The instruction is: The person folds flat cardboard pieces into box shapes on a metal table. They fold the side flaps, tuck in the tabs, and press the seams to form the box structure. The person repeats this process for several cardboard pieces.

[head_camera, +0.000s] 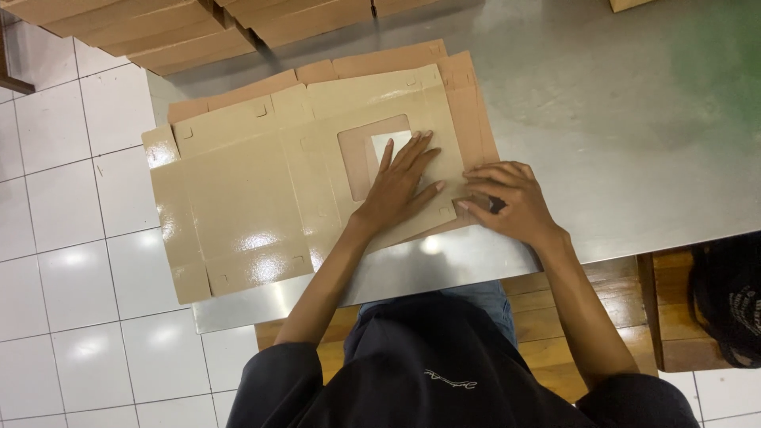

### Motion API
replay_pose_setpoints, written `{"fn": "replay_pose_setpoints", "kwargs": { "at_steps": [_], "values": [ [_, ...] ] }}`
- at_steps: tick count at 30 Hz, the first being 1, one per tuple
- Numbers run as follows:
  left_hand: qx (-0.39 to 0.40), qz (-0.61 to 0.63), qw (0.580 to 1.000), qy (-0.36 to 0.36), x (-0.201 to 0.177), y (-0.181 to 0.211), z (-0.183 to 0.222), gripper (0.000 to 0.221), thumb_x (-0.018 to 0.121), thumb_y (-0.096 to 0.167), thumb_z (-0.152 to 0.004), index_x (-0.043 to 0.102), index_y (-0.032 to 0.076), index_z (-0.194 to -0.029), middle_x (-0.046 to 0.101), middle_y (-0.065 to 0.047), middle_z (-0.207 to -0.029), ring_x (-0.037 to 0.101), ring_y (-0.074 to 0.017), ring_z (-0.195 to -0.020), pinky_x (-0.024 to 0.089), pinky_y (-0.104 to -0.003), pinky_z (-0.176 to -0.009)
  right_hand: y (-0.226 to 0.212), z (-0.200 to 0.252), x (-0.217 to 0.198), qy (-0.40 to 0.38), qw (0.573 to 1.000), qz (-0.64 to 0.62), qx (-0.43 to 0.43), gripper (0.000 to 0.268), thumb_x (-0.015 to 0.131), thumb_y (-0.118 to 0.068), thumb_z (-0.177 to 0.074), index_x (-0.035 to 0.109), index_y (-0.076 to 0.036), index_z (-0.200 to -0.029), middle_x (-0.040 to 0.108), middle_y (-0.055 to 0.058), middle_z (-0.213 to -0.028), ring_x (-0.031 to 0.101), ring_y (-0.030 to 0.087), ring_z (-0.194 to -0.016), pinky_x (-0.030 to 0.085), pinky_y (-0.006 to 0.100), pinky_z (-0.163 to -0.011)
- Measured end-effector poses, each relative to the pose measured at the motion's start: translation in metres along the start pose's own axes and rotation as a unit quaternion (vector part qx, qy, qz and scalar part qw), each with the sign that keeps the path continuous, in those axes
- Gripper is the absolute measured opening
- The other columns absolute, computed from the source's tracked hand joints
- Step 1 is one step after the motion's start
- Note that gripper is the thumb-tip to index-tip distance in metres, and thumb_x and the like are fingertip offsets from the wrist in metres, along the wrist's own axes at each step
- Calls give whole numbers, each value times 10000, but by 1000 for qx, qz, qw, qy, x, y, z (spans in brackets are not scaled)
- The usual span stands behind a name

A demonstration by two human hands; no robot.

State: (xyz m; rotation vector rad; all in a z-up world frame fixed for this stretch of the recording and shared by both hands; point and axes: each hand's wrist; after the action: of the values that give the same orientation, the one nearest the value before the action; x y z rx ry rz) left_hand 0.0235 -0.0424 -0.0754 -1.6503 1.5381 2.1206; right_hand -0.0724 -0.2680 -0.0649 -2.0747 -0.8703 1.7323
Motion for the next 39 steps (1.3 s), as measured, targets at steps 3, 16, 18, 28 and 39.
{"fn": "replay_pose_setpoints", "kwargs": {
  "at_steps": [3,16,18,28,39],
  "values": [
    [13,-20,1000,-3,6,-9,2,518,561,397,-1055,502,103,-1479,373,-146,-1628,240,-281,-1552,-14,-555,-1263,5,-10,-3,1,1000,13,5,289,860,-320,-812,775,-143,-1025,729,40,-1198,625,249,-1223,396,446,-1057],
    [13,6,999,32,4,-12,10,670,732,537,-910,592,124,-1418,485,-121,-1561,338,-260,-1513,32,-498,-1276,12,-27,12,-55,997,-19,59,822,834,-485,-754,544,-169,-1456,245,194,-1659,78,395,-1569,-171,637,-1177],
    [2,-12,999,48,8,-13,9,616,767,459,-899,609,149,-1406,507,-91,-1551,360,-244,-1505,38,-491,-1281,17,-26,12,-75,995,-21,57,832,828,-514,-748,542,-199,-1463,223,182,-1676,47,367,-1578,-183,619,-1180],
    [-26,14,994,101,14,-2,3,496,752,411,-904,679,129,-1305,598,-137,-1450,460,-290,-1440,115,-538,-1265,26,-30,3,-112,988,-98,45,711,800,-383,-811,553,-182,-1446,180,174,-1699,5,347,-1576,-223,615,-1148],
    [-29,-9,992,123,23,-9,3,542,843,390,-831,686,147,-1290,613,-116,-1439,484,-271,-1426,125,-516,-1270,22,-33,5,-125,986,-74,79,780,806,-433,-789,517,-213,-1479,142,177,-1706,-13,356,-1573,-223,611,-1151]
  ]
}}
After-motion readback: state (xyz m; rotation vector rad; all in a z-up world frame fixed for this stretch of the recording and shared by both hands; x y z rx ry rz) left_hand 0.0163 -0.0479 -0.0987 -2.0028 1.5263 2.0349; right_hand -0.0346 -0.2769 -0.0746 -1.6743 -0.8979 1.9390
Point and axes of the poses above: each hand's wrist, its own z-axis away from the middle knuckle, its own x-axis out of the palm, y = z × x
